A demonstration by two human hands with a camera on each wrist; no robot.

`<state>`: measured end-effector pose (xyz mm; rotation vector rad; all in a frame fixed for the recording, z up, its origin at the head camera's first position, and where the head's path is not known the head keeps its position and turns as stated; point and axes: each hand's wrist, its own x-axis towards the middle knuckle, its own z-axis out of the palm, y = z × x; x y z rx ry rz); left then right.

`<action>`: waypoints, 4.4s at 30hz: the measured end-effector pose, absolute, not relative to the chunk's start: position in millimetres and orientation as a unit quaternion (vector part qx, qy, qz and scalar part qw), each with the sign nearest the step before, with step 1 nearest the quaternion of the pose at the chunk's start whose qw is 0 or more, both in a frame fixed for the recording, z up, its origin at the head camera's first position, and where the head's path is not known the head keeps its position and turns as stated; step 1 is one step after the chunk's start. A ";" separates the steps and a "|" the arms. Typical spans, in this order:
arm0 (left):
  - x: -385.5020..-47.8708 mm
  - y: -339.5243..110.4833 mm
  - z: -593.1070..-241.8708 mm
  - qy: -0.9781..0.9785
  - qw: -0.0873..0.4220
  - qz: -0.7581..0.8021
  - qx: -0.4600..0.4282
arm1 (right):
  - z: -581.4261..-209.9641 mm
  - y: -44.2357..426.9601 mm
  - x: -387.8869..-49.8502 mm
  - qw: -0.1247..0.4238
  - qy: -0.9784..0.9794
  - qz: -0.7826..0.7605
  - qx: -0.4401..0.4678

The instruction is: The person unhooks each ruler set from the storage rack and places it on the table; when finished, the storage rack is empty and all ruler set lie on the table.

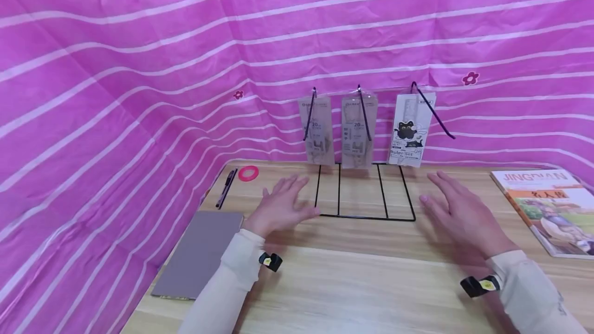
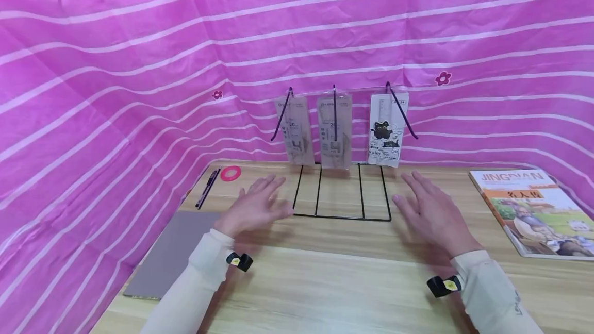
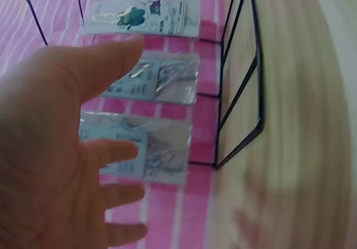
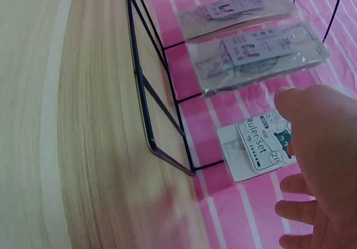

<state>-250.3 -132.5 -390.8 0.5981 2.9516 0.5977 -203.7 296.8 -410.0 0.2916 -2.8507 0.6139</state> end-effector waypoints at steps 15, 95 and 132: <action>-283.5 -119.3 -431.1 0.930 0.124 0.264 0.224 | -408.5 308.7 -211.2 0.114 -0.953 0.267 0.085; -287.4 -119.0 -446.5 0.945 0.105 0.227 0.209 | -366.7 314.6 -207.7 0.278 -0.848 0.434 0.123; -289.5 -115.6 -446.2 0.942 0.098 0.231 0.221 | -368.2 335.7 -108.7 0.320 -0.837 0.418 0.151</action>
